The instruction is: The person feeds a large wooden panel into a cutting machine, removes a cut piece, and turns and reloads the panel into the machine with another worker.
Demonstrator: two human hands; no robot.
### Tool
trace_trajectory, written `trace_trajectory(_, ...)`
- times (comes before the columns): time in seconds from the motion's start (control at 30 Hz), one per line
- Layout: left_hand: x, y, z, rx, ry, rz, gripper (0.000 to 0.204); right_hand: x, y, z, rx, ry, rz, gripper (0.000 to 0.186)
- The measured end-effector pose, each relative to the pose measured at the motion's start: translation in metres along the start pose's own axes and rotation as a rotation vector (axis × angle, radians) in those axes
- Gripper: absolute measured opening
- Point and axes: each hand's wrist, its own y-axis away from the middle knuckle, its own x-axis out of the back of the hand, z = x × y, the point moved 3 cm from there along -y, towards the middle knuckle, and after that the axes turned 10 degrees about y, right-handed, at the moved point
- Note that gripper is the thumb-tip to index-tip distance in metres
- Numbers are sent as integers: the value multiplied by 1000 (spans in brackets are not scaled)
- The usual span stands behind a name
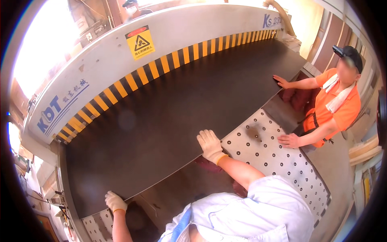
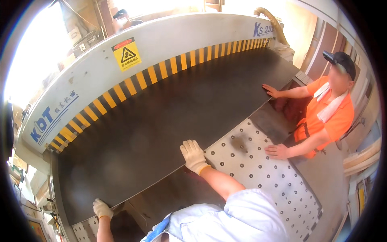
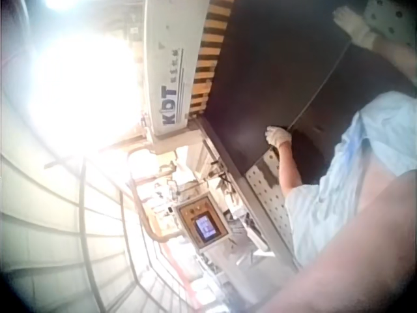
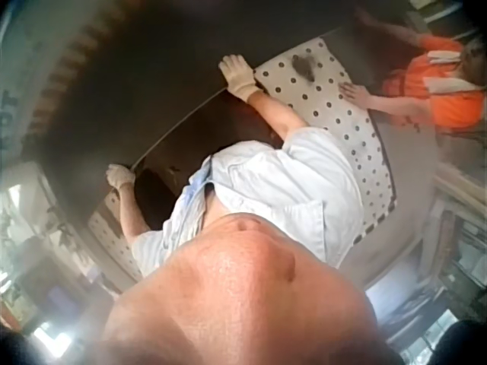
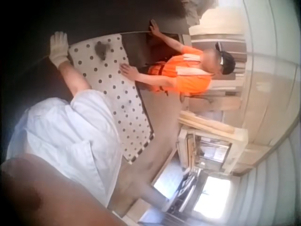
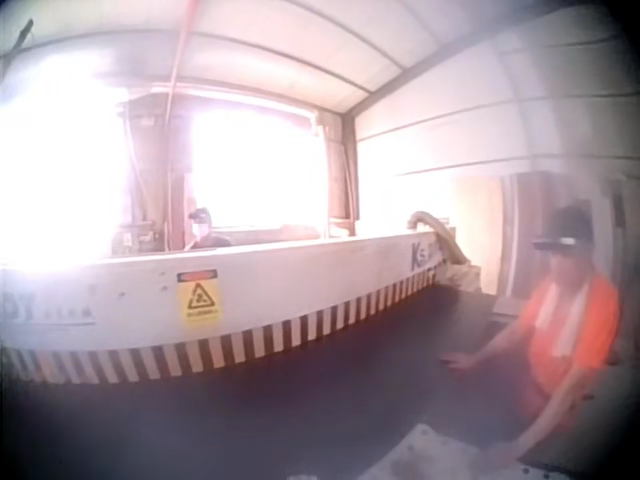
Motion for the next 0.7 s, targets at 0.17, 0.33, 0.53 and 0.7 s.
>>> trace_trajectory(0.17,-6,21,65,-61,39,43,46,-5,-5,-10,12,-12,-15,57)
trace_trajectory(0.33,-10,7,140,14,232,56,25,-12,-2,-6,12,34,-67,60)
trace_trajectory(0.53,-2,8,158,-42,309,84,26,-15,1,-7,-4,33,-67,64)
trace_trajectory(0.7,9,20,152,-127,314,101,37,-4,-6,-11,28,-23,-15,69)
